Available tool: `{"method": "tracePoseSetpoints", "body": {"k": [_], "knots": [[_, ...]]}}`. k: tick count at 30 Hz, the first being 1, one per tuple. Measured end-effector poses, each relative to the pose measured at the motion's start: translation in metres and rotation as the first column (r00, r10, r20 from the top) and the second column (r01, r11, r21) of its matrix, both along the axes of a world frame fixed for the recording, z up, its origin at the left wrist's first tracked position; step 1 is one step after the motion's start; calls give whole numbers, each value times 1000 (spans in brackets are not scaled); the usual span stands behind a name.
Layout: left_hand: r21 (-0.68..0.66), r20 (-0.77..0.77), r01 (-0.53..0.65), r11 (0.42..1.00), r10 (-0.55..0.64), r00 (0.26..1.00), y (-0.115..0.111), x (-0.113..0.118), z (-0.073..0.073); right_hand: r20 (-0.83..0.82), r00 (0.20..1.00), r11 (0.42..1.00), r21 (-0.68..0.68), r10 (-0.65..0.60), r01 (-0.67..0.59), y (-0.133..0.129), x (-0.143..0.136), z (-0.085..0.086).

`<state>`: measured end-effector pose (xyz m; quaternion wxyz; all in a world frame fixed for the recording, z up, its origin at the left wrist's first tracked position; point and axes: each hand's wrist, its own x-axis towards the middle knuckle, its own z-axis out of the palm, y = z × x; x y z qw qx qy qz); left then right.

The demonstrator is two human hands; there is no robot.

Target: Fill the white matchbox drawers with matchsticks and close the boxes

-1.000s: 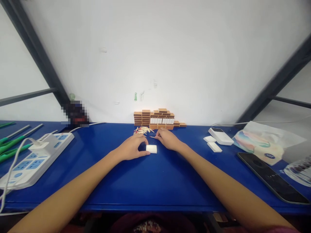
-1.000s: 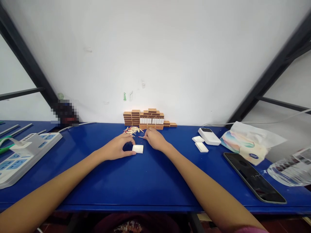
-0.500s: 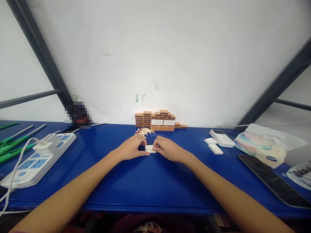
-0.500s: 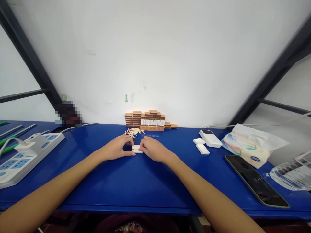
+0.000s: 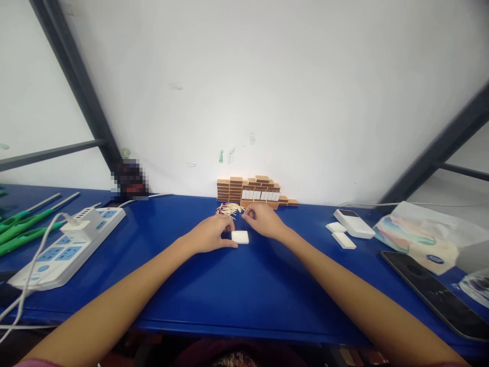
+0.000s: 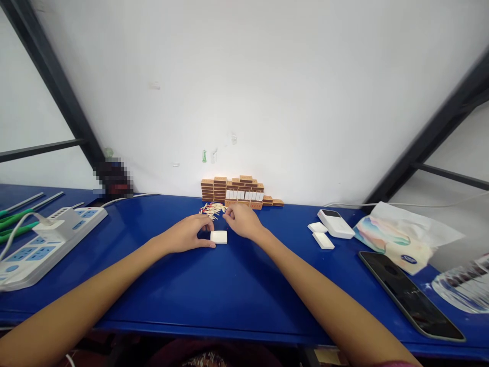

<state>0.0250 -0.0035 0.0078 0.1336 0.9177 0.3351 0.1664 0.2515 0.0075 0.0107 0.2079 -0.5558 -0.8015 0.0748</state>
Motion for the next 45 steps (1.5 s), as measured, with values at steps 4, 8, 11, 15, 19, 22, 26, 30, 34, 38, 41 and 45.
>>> {"method": "tracePoseSetpoints", "body": {"k": [4,8,11,15,19,22,26,30,34,38,41,45], "knots": [[2,-26,-35,999,35,999,-1,0,0,130,972,980,74,-195,187,30,-20,-5],[15,-51,-53,998,54,997,-1,-1,1,250,933,966,71,-259,249,43,-35,-8],[22,-52,-61,998,62,997,0,-2,1,284,924,966,40,-256,256,43,-40,-8],[17,-49,-62,998,62,997,1,-3,1,298,917,961,3,-265,276,41,-46,-4],[23,-47,-44,999,45,998,2,-3,-1,311,911,955,-30,-271,294,41,-51,-2],[36,-42,-40,999,42,998,4,-4,-3,327,907,954,-49,-264,296,40,-53,-2],[37,-34,-54,998,56,998,5,-5,-4,355,908,962,-73,-222,263,36,-46,-1],[38,-46,-56,998,57,997,4,-5,-4,382,908,966,-116,-172,232,31,-34,3],[33,-47,-64,997,65,997,4,-4,-3,390,909,966,-140,-147,217,26,-23,7],[23,-49,-77,997,79,996,5,-5,-3,395,905,960,-156,-154,232,24,-16,9],[24,-50,-76,997,77,996,6,-6,-4,391,905,956,-164,-164,244,26,-12,7],[32,-31,-68,997,69,997,6,-6,-4,372,912,954,-165,-173,248,31,-9,2]]}}
